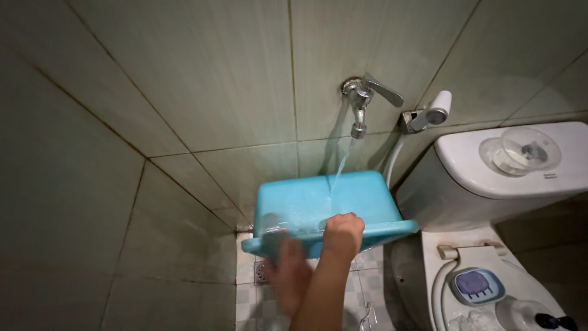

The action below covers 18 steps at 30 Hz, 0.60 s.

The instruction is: The person scrubs a light blue plastic basin with a brush and rinses it with water from a wall-mounted tap. They repeatedly scrub the interior and exterior surfaces of the basin and rinse it thoroughly.

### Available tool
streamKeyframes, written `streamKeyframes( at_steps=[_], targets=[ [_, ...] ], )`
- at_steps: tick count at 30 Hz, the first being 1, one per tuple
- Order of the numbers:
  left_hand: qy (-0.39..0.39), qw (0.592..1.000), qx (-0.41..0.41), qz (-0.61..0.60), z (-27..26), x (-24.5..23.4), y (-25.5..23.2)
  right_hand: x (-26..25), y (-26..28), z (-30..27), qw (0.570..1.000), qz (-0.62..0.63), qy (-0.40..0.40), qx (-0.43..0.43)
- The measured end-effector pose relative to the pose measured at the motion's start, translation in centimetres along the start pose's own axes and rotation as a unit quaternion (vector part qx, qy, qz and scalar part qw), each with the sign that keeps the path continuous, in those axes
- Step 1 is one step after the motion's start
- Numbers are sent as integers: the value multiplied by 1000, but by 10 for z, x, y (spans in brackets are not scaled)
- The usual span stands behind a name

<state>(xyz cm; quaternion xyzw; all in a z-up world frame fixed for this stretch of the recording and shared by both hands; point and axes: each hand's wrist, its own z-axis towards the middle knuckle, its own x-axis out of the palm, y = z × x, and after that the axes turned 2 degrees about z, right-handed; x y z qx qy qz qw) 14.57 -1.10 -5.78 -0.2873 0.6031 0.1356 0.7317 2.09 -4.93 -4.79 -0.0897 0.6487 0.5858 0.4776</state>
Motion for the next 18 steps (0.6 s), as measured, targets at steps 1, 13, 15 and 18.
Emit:
streamKeyframes(
  at_steps=[1,13,15,18],
  targets=[
    [-10,1000,5,2,1,4,2,-2,18,-2,996,-13,91,10],
    [27,999,-23,32,28,42,-6,29,-94,8,989,110,-66,-68],
    [15,999,-43,28,27,44,-1,4,-77,6,985,-50,-136,-99],
    [-184,983,8,17,19,46,3,-24,-19,0,983,12,184,9]
  ],
)
